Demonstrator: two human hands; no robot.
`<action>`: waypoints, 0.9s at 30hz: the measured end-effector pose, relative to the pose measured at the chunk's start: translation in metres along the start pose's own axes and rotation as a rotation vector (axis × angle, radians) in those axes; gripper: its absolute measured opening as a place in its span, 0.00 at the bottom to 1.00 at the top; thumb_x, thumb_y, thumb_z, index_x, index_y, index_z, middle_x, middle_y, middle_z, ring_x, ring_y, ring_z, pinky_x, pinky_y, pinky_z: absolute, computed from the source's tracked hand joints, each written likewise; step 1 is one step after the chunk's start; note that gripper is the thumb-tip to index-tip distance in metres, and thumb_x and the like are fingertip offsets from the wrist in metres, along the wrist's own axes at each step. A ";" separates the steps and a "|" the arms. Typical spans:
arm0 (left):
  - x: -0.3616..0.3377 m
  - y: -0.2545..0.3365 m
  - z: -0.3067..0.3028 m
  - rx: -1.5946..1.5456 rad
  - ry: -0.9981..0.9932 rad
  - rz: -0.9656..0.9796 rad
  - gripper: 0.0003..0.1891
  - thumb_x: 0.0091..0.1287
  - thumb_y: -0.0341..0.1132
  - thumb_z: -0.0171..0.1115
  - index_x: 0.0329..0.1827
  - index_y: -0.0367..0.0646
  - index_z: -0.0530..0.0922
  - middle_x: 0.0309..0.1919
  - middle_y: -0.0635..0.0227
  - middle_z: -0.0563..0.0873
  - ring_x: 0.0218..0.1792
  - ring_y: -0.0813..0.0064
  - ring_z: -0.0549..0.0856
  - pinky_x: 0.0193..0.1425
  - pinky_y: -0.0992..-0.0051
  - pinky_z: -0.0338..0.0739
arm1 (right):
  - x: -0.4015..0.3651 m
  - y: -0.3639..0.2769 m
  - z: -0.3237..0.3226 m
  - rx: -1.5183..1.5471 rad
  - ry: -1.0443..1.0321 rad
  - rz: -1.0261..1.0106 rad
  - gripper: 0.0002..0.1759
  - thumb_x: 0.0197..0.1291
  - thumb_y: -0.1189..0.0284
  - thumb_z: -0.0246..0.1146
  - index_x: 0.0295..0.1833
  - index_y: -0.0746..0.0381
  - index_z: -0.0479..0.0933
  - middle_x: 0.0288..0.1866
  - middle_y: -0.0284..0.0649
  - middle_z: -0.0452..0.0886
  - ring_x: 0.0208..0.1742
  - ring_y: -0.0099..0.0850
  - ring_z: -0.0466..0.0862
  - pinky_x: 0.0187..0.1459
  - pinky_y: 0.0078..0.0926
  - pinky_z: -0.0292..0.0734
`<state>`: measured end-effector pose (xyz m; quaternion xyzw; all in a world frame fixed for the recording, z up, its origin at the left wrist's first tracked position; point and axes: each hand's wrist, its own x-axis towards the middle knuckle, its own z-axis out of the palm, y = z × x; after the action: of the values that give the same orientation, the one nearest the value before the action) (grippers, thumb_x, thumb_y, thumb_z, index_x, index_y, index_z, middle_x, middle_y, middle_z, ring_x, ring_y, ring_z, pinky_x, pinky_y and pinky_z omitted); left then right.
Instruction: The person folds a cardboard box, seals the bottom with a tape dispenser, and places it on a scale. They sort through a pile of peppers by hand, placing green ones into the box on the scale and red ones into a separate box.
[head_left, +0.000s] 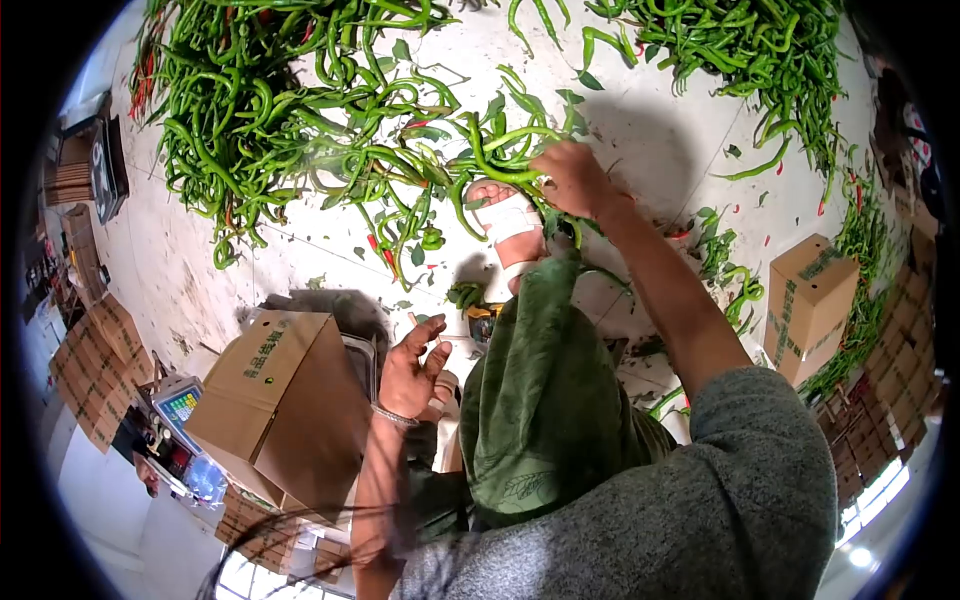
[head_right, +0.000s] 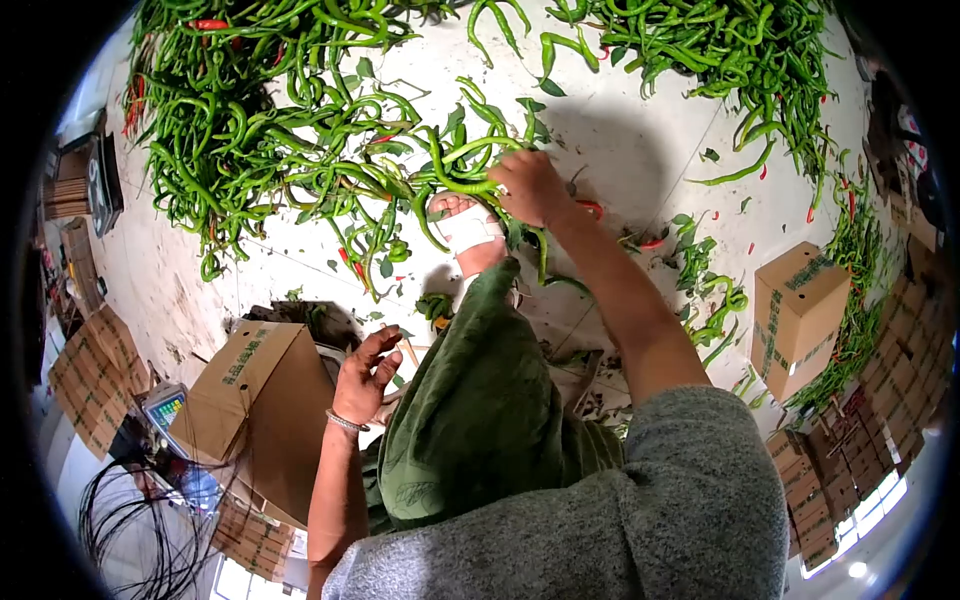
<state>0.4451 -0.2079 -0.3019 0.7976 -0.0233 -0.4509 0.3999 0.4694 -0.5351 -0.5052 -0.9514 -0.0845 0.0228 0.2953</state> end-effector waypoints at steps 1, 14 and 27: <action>0.005 0.000 -0.001 -0.014 0.016 -0.018 0.19 0.64 0.30 0.59 0.58 0.37 0.72 0.48 0.52 0.82 0.48 0.66 0.83 0.49 0.73 0.76 | -0.007 -0.005 0.007 -0.029 -0.004 0.013 0.14 0.44 0.68 0.62 0.40 0.57 0.76 0.35 0.39 0.75 0.42 0.40 0.75 0.42 0.40 0.71; 0.114 0.033 0.029 -1.374 -0.107 0.157 0.24 0.69 0.47 0.49 0.65 0.46 0.66 0.58 0.59 0.74 0.63 0.64 0.68 0.62 0.65 0.65 | -0.015 -0.077 0.002 0.983 -0.191 -0.018 0.15 0.61 0.72 0.55 0.53 0.63 0.71 0.52 0.43 0.75 0.56 0.32 0.73 0.58 0.29 0.66; 0.114 0.040 -0.014 -1.100 0.120 0.102 0.21 0.66 0.37 0.57 0.61 0.45 0.67 0.38 0.69 0.78 0.32 0.79 0.79 0.32 0.77 0.76 | 0.071 0.144 0.018 0.014 0.388 0.602 0.12 0.54 0.65 0.62 0.36 0.64 0.78 0.30 0.42 0.80 0.31 0.35 0.79 0.34 0.32 0.75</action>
<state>0.5355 -0.2723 -0.3512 0.4932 0.1998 -0.3305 0.7795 0.5585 -0.6292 -0.6008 -0.9182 0.2574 -0.0715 0.2924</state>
